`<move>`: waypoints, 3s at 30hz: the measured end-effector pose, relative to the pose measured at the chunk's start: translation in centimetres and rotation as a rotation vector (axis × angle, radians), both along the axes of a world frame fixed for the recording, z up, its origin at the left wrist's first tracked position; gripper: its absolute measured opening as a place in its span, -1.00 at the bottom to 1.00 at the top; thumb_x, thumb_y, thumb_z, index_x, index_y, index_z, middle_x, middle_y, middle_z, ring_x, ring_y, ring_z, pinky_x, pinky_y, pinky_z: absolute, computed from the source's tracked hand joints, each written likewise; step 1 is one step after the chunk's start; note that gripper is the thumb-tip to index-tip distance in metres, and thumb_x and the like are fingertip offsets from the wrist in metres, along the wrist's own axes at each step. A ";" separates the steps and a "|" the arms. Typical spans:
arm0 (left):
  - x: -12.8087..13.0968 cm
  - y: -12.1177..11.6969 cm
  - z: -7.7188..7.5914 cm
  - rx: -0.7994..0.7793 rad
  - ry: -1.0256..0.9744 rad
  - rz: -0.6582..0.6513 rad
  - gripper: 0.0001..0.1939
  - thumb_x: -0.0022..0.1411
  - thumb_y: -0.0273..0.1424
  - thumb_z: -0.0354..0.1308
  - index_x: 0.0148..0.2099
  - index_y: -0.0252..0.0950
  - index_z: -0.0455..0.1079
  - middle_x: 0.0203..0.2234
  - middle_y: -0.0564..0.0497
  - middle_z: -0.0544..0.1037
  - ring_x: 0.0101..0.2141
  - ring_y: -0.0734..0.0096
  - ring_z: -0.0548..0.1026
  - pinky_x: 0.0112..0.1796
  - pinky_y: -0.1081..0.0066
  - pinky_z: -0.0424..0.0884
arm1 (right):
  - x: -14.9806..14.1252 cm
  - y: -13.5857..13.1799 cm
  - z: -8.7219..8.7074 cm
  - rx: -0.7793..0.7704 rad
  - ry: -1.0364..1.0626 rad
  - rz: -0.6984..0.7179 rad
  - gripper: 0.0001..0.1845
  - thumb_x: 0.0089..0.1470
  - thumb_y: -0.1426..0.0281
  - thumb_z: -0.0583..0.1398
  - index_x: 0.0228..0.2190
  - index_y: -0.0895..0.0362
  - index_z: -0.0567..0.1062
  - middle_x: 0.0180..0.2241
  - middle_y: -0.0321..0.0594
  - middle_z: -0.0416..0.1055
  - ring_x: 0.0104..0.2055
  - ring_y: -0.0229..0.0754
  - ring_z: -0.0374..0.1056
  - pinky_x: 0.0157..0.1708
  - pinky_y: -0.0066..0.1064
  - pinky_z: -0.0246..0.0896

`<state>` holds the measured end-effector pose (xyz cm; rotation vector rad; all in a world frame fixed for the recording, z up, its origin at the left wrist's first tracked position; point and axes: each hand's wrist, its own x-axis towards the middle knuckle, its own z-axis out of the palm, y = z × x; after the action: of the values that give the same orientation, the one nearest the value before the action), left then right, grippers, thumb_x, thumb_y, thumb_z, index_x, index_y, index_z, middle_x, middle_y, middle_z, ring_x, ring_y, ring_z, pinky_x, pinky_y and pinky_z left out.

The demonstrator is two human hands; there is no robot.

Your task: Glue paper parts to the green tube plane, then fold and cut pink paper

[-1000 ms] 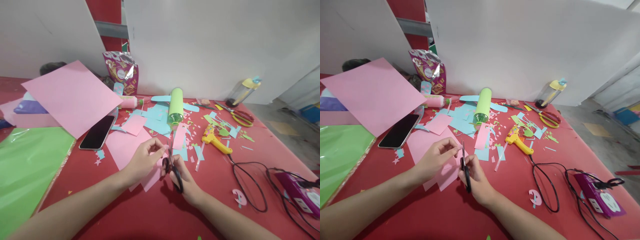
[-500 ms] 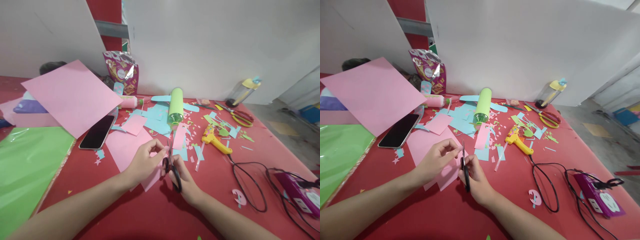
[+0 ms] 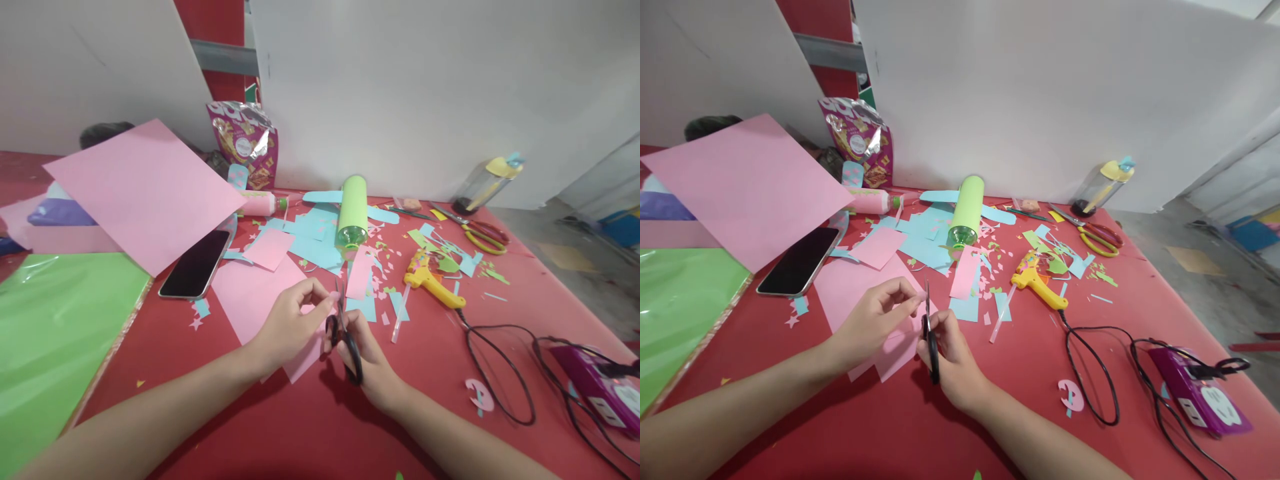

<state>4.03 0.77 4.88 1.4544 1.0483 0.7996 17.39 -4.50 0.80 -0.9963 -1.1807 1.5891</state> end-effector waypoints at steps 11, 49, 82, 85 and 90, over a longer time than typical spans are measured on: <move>0.1 0.0 0.0 -0.017 -0.006 0.013 -0.75 0.15 -0.31 0.00 -0.53 -0.27 0.15 -0.67 0.17 0.32 -0.61 0.54 0.34 -0.48 0.48 0.27 | -0.1 -0.1 0.0 0.019 -0.014 -0.014 -0.64 -0.05 0.06 0.10 -0.44 0.04 0.12 -0.47 -0.38 0.16 -0.43 -0.31 0.14 -0.40 -0.37 0.05; -0.3 0.5 0.1 0.083 0.066 0.022 -0.80 0.13 -0.37 0.00 -0.53 -0.28 0.17 -0.58 0.12 0.33 -0.48 0.49 0.33 -0.38 0.45 0.26 | -0.1 -0.1 -0.4 -0.015 -0.040 -0.036 -0.62 -0.07 0.06 0.11 -0.45 0.05 0.09 -0.51 -0.40 0.13 -0.50 -0.33 0.07 -0.49 -0.45 -0.02; -0.5 0.7 0.1 0.092 0.065 0.058 -0.86 0.11 -0.43 -0.01 -0.49 -0.29 0.21 -0.57 0.13 0.31 -0.47 0.52 0.31 -0.38 0.47 0.24 | 0.1 -0.3 -1.6 0.023 -0.073 -0.026 -0.71 -0.02 0.15 0.11 -0.44 0.06 0.13 -0.51 -0.36 0.17 -0.45 -0.30 0.14 -0.46 -0.42 0.03; -0.4 0.7 0.1 0.086 0.067 0.025 -0.87 0.11 -0.42 -0.01 -0.48 -0.29 0.23 -0.56 0.11 0.33 -0.45 0.51 0.32 -0.35 0.46 0.25 | 0.1 -0.3 -1.5 0.023 -0.063 -0.031 -0.71 -0.03 0.16 0.12 -0.46 0.06 0.13 -0.52 -0.37 0.17 -0.46 -0.30 0.14 -0.44 -0.40 0.04; -0.5 0.8 0.1 0.095 0.094 0.014 -0.86 0.10 -0.43 -0.02 -0.49 -0.29 0.22 -0.57 0.11 0.34 -0.46 0.50 0.33 -0.35 0.45 0.26 | 0.1 -0.2 -1.3 0.030 -0.048 -0.016 -0.68 -0.04 0.13 0.12 -0.45 0.07 0.14 -0.51 -0.36 0.20 -0.47 -0.32 0.12 -0.46 -0.42 0.04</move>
<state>3.55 1.60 5.00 1.5792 1.1050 0.8069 17.49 -4.73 -0.49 -1.0277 -1.2226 1.5380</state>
